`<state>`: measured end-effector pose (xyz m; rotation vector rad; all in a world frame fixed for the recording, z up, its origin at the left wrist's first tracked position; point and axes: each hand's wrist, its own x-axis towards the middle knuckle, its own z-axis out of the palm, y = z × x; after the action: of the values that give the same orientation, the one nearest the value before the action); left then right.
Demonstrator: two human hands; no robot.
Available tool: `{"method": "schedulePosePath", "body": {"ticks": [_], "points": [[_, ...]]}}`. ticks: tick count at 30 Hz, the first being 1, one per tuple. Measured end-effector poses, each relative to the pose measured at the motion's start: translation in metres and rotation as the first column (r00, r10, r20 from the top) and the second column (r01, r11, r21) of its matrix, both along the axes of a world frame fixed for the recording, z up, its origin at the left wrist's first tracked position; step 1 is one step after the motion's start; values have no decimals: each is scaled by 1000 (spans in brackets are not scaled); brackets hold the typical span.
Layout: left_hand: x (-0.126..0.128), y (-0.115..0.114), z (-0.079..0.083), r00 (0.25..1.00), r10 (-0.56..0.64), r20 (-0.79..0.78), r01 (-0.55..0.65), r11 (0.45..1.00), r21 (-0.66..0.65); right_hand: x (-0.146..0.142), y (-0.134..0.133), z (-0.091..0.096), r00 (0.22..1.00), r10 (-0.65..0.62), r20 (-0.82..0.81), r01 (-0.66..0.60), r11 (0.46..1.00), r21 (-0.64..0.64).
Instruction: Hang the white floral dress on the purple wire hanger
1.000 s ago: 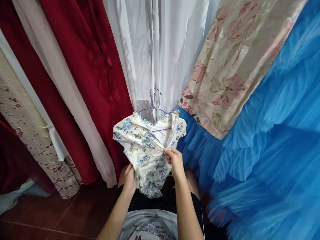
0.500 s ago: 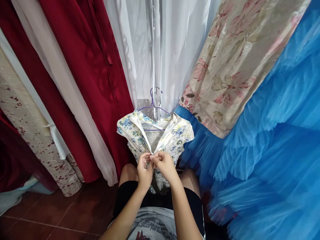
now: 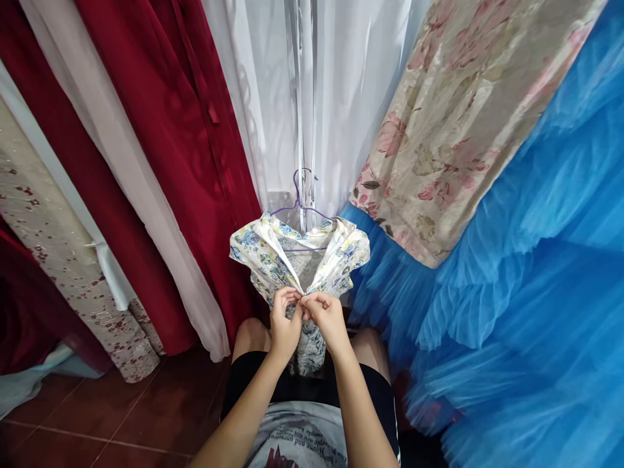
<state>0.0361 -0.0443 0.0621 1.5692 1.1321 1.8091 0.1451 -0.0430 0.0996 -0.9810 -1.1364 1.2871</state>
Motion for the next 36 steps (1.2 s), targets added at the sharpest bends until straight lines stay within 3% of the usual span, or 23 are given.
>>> {"method": "schedulePosePath", "body": {"ticks": [4, 8, 11, 15, 18, 23, 36], "points": [[4, 1, -2, 1000, -1, -10, 1, 1000, -19, 3, -1, 1, 999, 38, -6, -38, 999, 7], [0, 4, -3, 996, -75, -51, 72, 996, -61, 7, 1, 3, 992, 107, -65, -113, 989, -100], [-4, 4, -5, 992, -117, -48, 113, 990, -81, 9, 5, 5, 996, 57, -71, -66, 990, -128], [-6, 1, -8, 998, -48, -30, 46, 995, -88, 8, 9, -1, 989, -65, 134, 75, 995, -68], [-6, -2, -8, 997, -60, -58, 56, 996, -70, 4, 10, -12, 967, -65, 247, 59, 998, 31], [-7, -4, -9, 993, -55, -109, 51, 998, -39, 6, 9, -19, 955, -57, 290, 19, 991, 130], [-6, -8, -4, 986, -26, -163, 21, 999, -31, 8, 4, -28, 948, -47, 315, 6, 992, 129]]}}
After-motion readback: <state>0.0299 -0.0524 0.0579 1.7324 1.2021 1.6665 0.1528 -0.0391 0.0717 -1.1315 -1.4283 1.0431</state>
